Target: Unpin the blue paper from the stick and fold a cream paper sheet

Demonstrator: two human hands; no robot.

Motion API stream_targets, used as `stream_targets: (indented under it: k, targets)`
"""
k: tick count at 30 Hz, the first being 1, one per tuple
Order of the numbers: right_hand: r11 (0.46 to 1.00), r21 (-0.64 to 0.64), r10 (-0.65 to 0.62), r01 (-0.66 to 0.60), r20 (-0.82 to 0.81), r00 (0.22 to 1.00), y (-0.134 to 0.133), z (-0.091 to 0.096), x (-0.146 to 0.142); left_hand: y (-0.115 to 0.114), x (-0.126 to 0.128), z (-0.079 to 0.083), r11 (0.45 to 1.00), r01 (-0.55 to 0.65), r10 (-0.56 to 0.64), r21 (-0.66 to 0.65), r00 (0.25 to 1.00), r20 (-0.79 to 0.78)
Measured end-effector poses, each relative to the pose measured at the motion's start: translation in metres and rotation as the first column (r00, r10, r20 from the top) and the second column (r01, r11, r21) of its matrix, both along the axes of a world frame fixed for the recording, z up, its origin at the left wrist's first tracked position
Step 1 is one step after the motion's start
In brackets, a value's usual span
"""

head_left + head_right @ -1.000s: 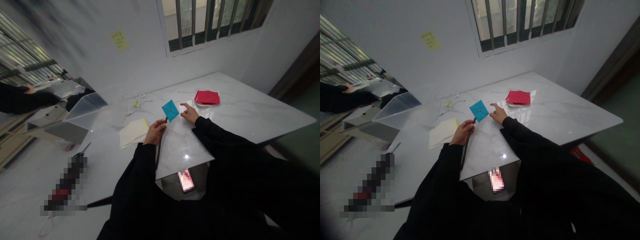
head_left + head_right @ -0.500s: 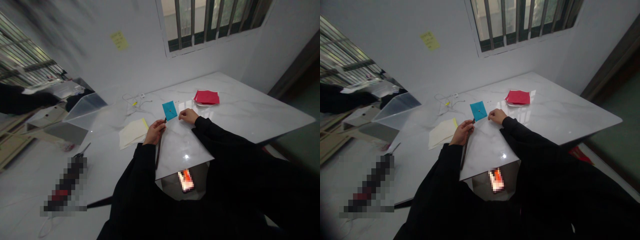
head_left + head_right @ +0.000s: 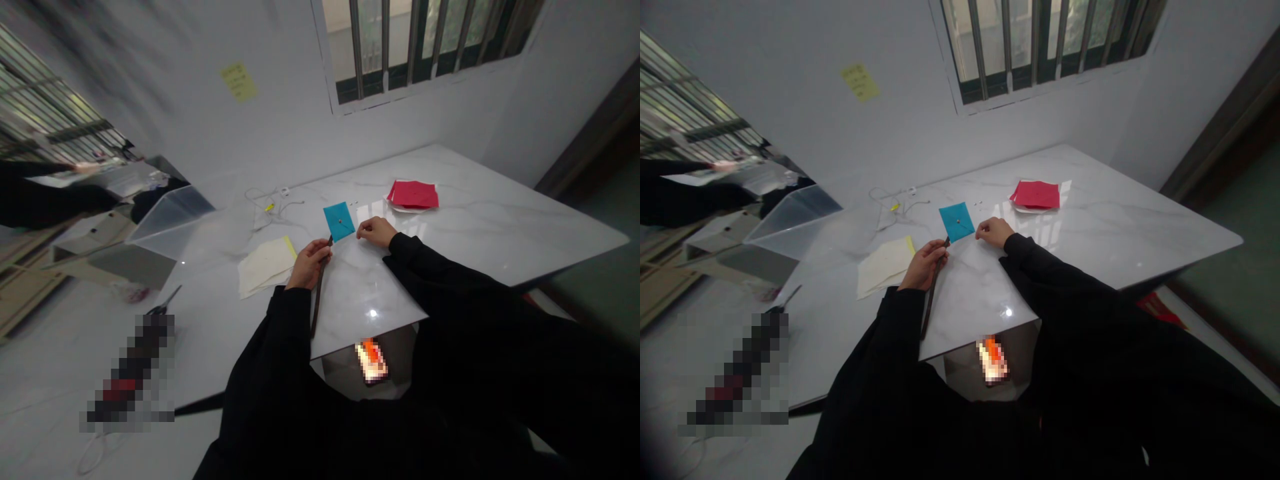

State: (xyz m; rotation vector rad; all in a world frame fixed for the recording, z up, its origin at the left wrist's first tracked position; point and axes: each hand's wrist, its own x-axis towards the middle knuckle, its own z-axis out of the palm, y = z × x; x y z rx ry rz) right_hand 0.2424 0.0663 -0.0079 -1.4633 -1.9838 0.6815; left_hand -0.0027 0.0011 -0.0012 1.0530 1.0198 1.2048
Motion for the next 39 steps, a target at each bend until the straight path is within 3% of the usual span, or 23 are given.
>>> stream_targets:
  k: [39]
  targets:
    - [1.000, -0.006, 0.006, -0.006, -0.002, 1.000, -0.0004, 0.0006, 0.0002, -0.0007, 0.0008, 0.0005, 1.000, 0.006, -0.006, 0.000, 1.000, 0.006]
